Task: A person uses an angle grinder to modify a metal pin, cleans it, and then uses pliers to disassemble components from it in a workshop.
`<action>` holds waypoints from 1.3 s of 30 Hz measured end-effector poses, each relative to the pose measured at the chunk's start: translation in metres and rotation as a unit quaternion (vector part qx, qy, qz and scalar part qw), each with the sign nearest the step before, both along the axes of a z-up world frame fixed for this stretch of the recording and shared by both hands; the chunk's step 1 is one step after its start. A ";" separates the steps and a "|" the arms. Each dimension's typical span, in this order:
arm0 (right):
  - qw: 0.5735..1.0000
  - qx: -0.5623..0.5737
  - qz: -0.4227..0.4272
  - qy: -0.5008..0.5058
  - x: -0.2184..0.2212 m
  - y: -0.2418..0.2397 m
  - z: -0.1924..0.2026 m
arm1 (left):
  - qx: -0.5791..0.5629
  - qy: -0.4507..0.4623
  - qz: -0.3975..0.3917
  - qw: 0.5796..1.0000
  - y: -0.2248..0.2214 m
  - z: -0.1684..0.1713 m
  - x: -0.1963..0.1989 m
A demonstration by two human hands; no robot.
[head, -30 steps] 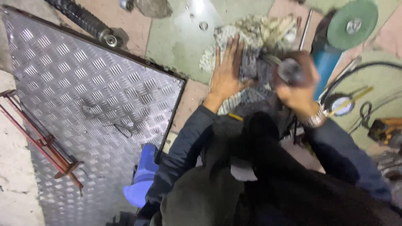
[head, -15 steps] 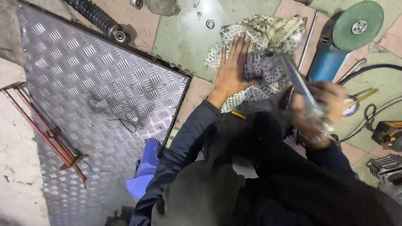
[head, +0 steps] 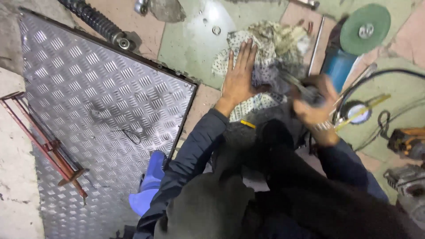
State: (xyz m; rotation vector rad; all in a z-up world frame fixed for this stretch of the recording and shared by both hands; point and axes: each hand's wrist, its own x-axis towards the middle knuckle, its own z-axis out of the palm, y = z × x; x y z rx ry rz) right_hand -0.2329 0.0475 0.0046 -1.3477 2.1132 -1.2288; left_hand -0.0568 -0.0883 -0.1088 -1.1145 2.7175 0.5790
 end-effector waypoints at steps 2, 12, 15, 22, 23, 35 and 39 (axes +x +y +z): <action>0.981 -0.006 0.036 0.192 -0.011 0.010 0.058 | 0.019 0.003 -0.009 1.000 0.006 0.003 0.000; 0.996 0.005 0.083 -0.022 -0.006 0.008 0.061 | 0.017 -0.007 -0.023 1.000 0.008 0.026 0.006; 0.976 -0.175 0.041 0.126 -0.002 0.004 0.071 | 0.016 -0.060 -0.025 0.998 -0.001 0.033 0.001; 0.997 0.022 0.009 0.068 0.006 0.006 0.011 | 0.011 0.074 -0.007 0.997 0.001 0.008 0.007; 0.998 0.050 -0.025 0.035 0.008 0.012 0.032 | 0.034 0.096 -0.009 0.995 0.010 0.006 0.010; 0.682 -0.066 -0.154 -0.712 -0.014 0.040 0.013 | 0.448 0.537 0.257 0.667 0.096 0.129 0.003; 0.662 -0.004 -0.098 -0.743 -0.028 0.061 -0.018 | 0.425 0.628 0.247 0.604 0.097 0.145 -0.013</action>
